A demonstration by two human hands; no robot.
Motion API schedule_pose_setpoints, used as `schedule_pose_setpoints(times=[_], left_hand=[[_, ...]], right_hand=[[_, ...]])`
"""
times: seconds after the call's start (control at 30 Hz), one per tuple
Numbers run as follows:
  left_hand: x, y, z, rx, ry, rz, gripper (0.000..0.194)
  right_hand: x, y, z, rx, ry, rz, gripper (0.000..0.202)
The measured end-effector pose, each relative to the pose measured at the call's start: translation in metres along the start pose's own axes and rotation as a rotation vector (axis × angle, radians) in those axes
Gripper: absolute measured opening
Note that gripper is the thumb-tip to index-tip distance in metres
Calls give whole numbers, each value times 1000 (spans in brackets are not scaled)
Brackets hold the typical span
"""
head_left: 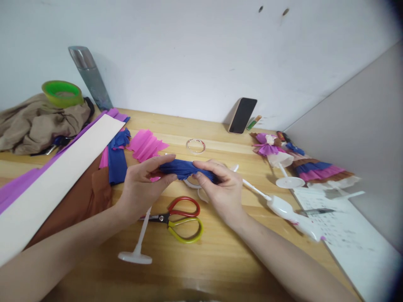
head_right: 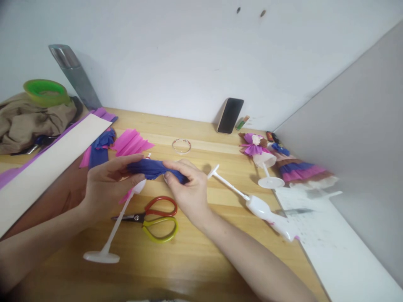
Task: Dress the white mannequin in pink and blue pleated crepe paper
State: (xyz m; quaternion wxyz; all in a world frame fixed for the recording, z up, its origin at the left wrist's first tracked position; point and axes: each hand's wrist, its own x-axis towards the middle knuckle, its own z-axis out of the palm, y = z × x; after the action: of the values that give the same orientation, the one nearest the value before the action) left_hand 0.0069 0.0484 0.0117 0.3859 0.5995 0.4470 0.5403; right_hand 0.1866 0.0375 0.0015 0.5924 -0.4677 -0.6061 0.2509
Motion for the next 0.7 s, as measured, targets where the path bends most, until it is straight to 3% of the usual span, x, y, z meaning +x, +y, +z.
schedule_pose_setpoints(times=[0.23, 0.37, 0.47, 0.7], left_hand=[[0, 0, -2, -198, -129, -63, 50], [1, 3, 1, -231, -51, -117, 32], [1, 3, 2, -158, 21, -82, 23], [-1, -7, -1, 15, -48, 96, 31]], right_hand=[[0, 0, 0, -32, -13, 5, 18], [-1, -1, 0, -14, -12, -1, 20], [-1, -1, 0, 3, -9, -2, 20], [1, -1, -2, 15, -16, 0, 18]])
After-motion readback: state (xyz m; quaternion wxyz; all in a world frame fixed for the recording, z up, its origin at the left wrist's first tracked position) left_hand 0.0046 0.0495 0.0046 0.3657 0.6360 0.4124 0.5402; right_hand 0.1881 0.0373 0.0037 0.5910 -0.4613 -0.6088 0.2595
